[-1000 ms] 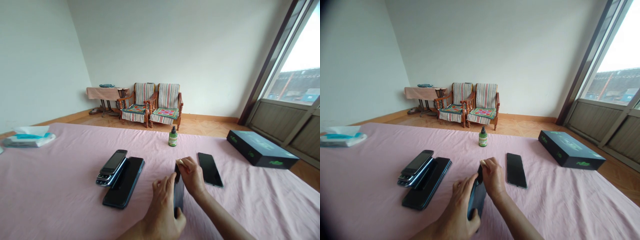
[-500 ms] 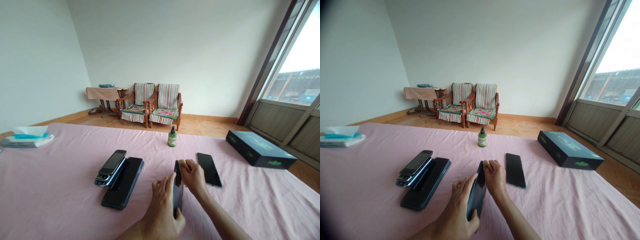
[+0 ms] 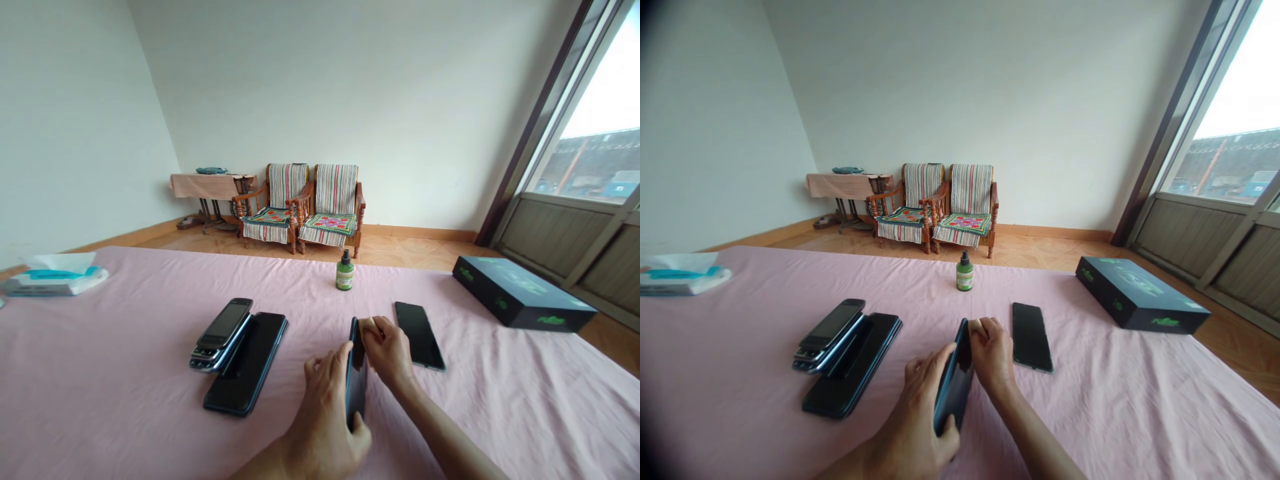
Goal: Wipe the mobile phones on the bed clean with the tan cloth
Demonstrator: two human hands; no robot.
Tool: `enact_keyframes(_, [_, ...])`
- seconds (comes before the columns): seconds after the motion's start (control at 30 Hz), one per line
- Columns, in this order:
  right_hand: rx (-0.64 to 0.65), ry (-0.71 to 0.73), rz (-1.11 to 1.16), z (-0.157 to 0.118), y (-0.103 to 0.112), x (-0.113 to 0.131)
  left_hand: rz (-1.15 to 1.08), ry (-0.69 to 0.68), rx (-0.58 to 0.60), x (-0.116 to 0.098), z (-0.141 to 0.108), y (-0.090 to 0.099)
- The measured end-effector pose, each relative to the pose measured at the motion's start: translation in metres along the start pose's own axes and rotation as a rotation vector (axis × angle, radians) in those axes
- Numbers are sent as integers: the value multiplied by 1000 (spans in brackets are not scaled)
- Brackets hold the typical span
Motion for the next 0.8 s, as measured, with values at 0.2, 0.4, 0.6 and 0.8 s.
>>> enact_keyframes(0.2, [5, -24, 19, 1, 0, -4, -16, -15, -18, -1, 1, 2])
enact_keyframes(0.4, [16, -77, 8, 3, 0, -11, -5, -20, 0, -2, 1, 2])
enact_keyframes(0.6, [39, -37, 65, 5, -1, -4, -20, -23, -20, 0, 0, 1])
enact_keyframes(0.8, [41, -59, 67, 7, -1, -15, -23, -40, -20, -2, 1, 2])
Point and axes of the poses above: each hand's wrist, its own z-axis towards the middle knuckle, its own y-axis out of the back of the hand, x = y × z, the point moved 4 cm from there along z, towards the middle knuckle, and after that the axes turned 11 degrees about -y, right-handed, at the moved point
